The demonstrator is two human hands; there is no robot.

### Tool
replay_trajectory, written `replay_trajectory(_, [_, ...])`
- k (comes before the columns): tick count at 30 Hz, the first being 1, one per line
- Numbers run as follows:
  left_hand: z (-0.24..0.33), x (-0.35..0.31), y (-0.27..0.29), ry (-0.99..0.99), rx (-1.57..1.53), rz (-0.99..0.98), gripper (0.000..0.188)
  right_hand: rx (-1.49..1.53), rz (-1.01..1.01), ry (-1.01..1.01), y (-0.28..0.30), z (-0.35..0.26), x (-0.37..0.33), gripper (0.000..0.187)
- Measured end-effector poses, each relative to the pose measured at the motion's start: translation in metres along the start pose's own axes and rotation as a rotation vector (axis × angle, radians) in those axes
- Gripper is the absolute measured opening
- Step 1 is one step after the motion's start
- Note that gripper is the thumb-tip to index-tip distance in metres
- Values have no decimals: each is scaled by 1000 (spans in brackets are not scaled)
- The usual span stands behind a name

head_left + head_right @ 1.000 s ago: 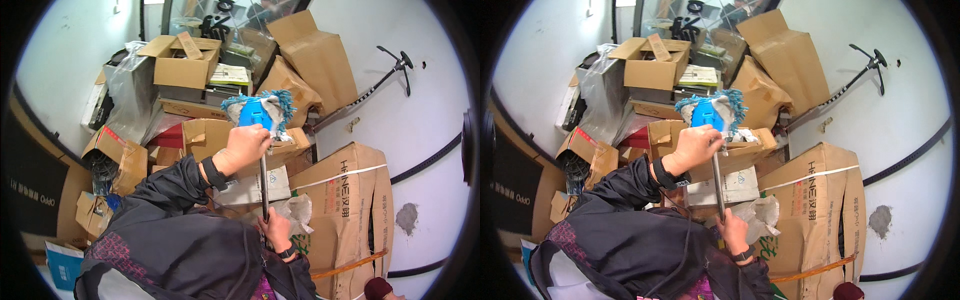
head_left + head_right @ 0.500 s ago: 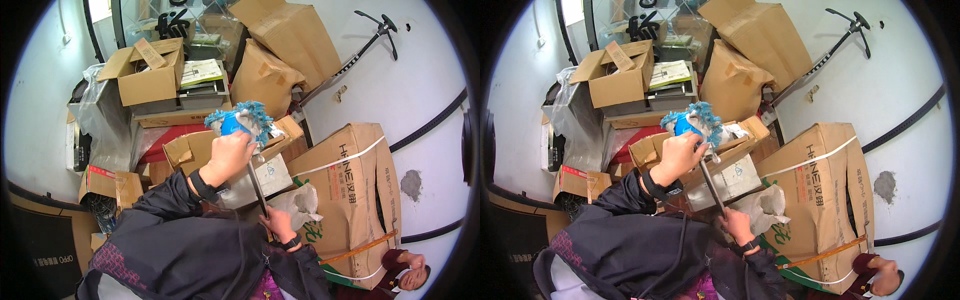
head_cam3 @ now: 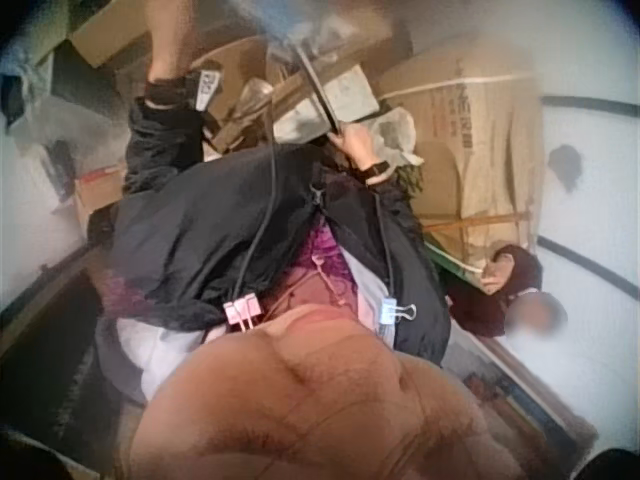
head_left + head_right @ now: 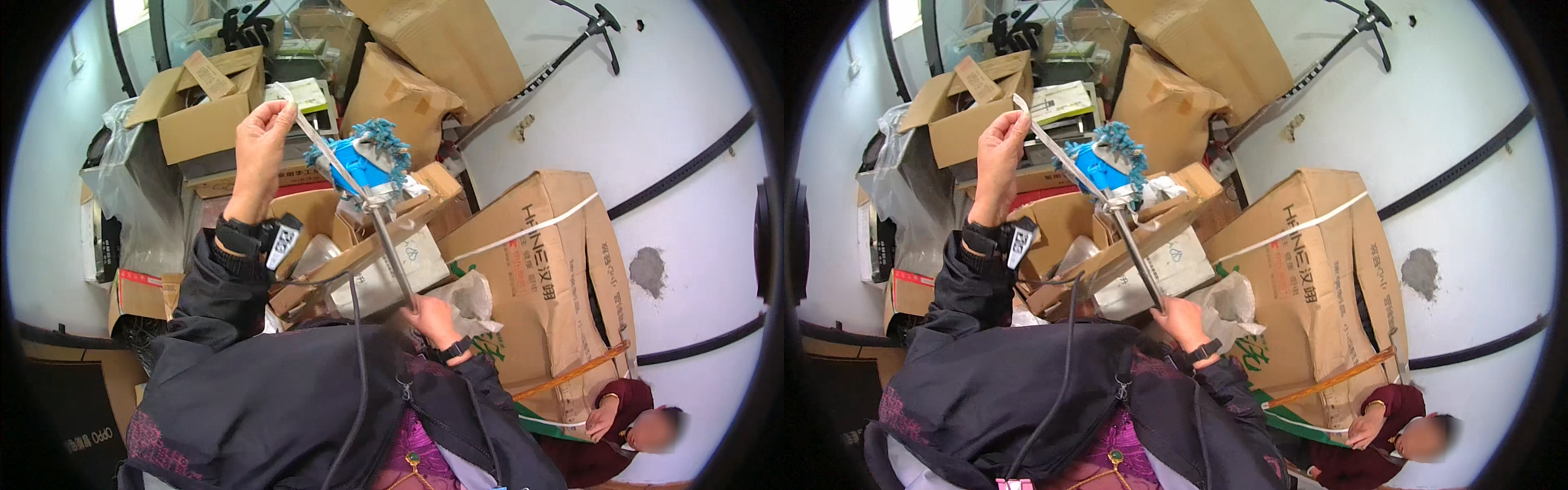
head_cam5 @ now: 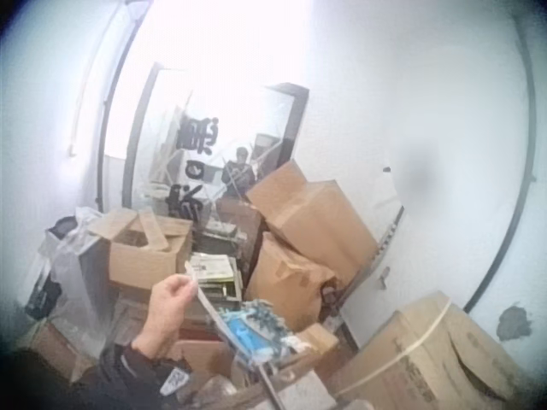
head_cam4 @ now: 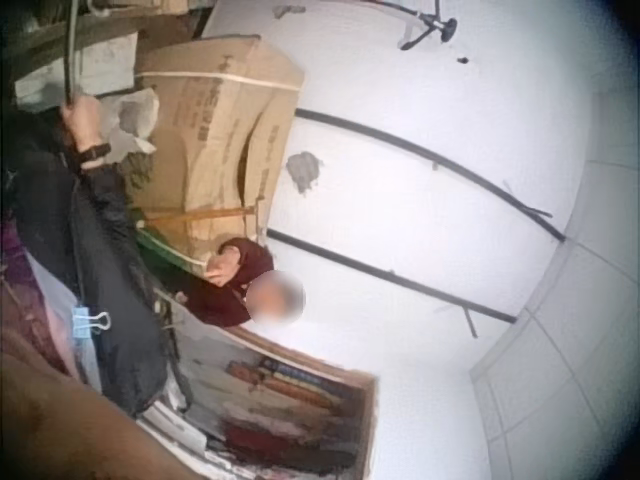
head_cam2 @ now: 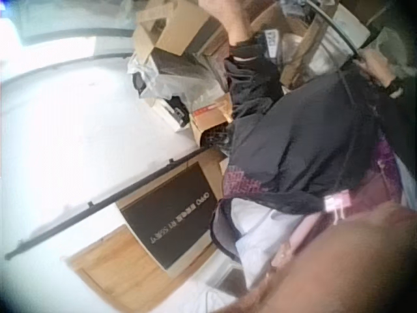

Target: The person attaches a blue microfiber mop head to a metal pole by wrapping and tying a white strap around the connection point. They then extend the pole to its full length and hold the assembled mop upright.

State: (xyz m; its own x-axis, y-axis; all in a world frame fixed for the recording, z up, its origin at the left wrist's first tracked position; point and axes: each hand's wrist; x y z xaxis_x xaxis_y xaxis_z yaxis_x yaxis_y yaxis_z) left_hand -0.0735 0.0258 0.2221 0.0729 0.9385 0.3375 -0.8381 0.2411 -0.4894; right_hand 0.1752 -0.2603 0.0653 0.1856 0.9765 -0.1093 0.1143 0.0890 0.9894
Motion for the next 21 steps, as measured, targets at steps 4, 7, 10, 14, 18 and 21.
replay_trajectory(4, [10, -7, 8, -507, 890, 203, 21, -55, 134, -13, 19, -11, 8, 30])
replay_trajectory(7, [-9, -55, -15, -675, 832, -143, 17, -77, 107, -37, 31, -19, 13, 29])
replay_trajectory(10, [-39, -86, -47, -525, 894, -341, 25, -66, 165, 15, 34, -25, 14, 28])
replay_trajectory(14, [-50, -80, -52, -401, 735, -419, 18, -38, 171, 20, 30, -26, 20, 27])
replay_trajectory(18, [-37, -75, -32, -17, 465, -307, 10, -98, 224, -86, 28, -21, 26, 26])
replay_trajectory(21, [-35, -71, -30, -141, 586, -359, 19, -70, 246, -60, 27, -22, 26, 25])
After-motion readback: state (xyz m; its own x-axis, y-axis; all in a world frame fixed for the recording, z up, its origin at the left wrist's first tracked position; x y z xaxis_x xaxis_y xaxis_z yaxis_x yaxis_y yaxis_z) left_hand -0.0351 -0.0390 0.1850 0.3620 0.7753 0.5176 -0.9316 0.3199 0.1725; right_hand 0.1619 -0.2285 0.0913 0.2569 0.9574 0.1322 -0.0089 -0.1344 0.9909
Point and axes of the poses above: each hand's wrist, its own x-axis towards the middle knuckle, its own y-axis out of the back of the hand, z = x × y, and after that the axes turned 11 degrees about -x, right-handed
